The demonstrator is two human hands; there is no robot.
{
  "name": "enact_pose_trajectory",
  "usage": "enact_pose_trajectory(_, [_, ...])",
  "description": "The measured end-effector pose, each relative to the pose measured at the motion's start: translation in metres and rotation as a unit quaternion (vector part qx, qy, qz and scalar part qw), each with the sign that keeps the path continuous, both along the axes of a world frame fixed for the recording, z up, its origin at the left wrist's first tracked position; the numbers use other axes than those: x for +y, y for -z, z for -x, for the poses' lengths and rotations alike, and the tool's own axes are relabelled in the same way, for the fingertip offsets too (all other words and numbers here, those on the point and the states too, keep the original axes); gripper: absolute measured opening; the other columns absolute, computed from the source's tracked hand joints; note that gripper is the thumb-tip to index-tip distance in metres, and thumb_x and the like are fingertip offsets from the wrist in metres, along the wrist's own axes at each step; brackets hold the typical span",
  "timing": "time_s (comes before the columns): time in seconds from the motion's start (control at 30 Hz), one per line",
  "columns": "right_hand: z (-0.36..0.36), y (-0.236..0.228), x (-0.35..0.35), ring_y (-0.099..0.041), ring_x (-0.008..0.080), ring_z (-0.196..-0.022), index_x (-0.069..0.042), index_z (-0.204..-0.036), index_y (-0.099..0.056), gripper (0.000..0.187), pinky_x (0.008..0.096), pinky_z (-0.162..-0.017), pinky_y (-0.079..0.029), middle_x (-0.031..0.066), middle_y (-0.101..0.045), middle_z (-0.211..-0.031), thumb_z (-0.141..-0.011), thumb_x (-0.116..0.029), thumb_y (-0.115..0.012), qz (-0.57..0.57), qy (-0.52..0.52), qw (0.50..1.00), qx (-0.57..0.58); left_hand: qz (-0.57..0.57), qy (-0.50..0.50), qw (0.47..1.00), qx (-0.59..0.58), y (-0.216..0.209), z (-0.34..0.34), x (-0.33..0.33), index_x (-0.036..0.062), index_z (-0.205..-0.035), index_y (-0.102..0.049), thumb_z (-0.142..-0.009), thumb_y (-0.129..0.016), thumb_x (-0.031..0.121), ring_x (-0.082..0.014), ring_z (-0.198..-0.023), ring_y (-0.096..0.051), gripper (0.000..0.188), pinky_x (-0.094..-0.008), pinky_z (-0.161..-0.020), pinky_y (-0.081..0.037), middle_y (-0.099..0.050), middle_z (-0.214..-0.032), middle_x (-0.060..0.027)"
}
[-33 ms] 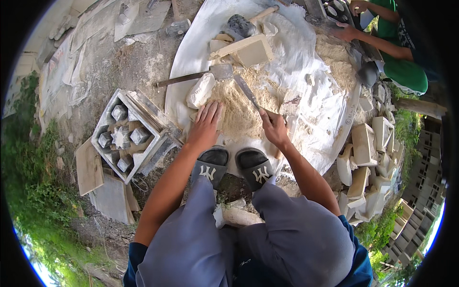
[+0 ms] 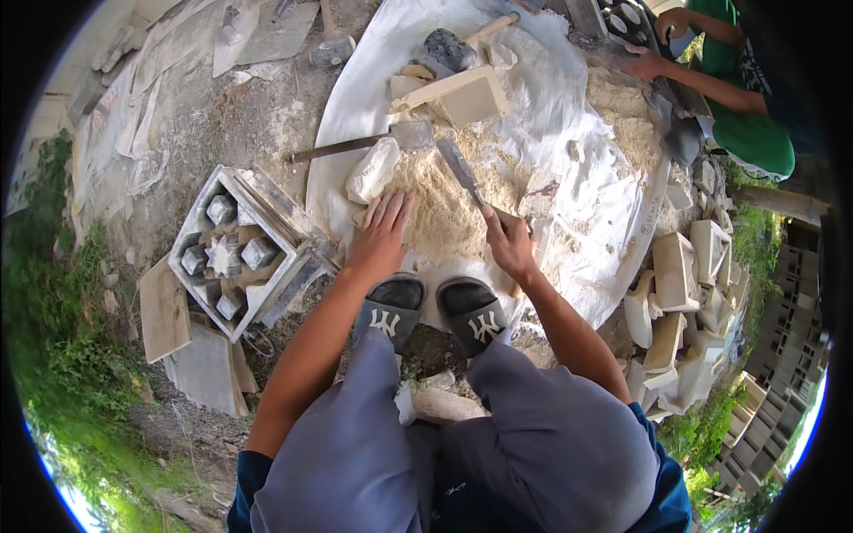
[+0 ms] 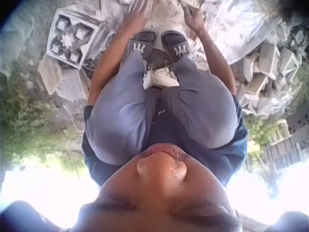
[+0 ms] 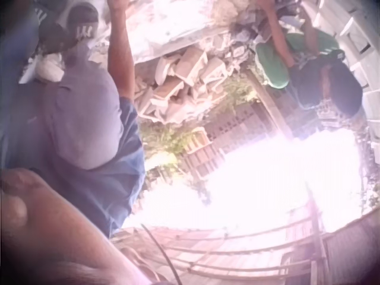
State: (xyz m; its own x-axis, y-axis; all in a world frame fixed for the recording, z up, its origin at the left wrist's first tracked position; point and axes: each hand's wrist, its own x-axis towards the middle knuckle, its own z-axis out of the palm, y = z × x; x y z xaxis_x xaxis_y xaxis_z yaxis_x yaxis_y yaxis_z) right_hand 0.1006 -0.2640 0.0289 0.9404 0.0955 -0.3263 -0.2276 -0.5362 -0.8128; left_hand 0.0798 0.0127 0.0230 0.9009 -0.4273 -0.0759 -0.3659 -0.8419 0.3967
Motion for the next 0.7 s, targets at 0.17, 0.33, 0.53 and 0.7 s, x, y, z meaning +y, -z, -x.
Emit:
enact_pose_trajectory(0.17, [0.01,0.02,0.007,-0.044,0.0161,-0.058,0.0,-0.12,-0.071,0.049,0.0386,-0.055,-0.039,0.0143,-0.047,-0.06,-0.109,-0.042,-0.05,0.058,-0.007,0.998,-0.029,-0.027,0.002,0.999,0.018,0.001,0.002,0.0,0.0019,-0.162,-0.018,-0.089,-0.075,0.027,-0.0334,-0.155,-0.023,0.096,-0.0486,-0.128,-0.015,-0.026,-0.166,-0.0166])
enact_pose_trajectory(0.33, [0.014,0.009,0.012,-0.045,0.0189,-0.058,-0.002,-0.13,-0.067,0.047,0.0404,-0.057,-0.04,0.017,-0.049,-0.061,-0.109,-0.04,-0.049,-0.003,-0.002,1.0,0.003,-0.02,0.0,1.0,0.01,0.003,0.006,0.005,0.0019,-0.162,-0.018,-0.088,-0.076,0.026,-0.0334,-0.155,-0.023,0.097,-0.0486,-0.128,-0.015,-0.025,-0.166,-0.0166])
enact_pose_trajectory(0.53, [0.021,0.02,0.004,-0.046,0.0202,-0.058,-0.005,-0.136,-0.064,0.041,0.0386,-0.058,-0.043,0.0175,-0.05,-0.062,-0.109,-0.032,-0.05,0.054,-0.019,0.998,-0.026,-0.014,0.009,1.0,0.013,0.0,-0.002,-0.005,0.0017,-0.162,-0.018,-0.088,-0.076,0.026,-0.0335,-0.155,-0.022,0.097,-0.0485,-0.128,-0.015,-0.025,-0.166,-0.0168])
enact_pose_trajectory(0.7, [0.029,0.005,0.007,-0.051,0.0192,-0.058,-0.007,-0.14,-0.063,0.043,0.0375,-0.06,-0.046,0.0163,-0.056,-0.065,-0.108,-0.035,-0.053,-0.109,0.025,0.994,0.009,-0.007,-0.002,1.0,-0.011,0.004,0.001,0.003,0.0017,-0.162,-0.018,-0.087,-0.077,0.025,-0.0331,-0.156,-0.021,0.098,-0.048,-0.128,-0.015,-0.026,-0.166,-0.0165])
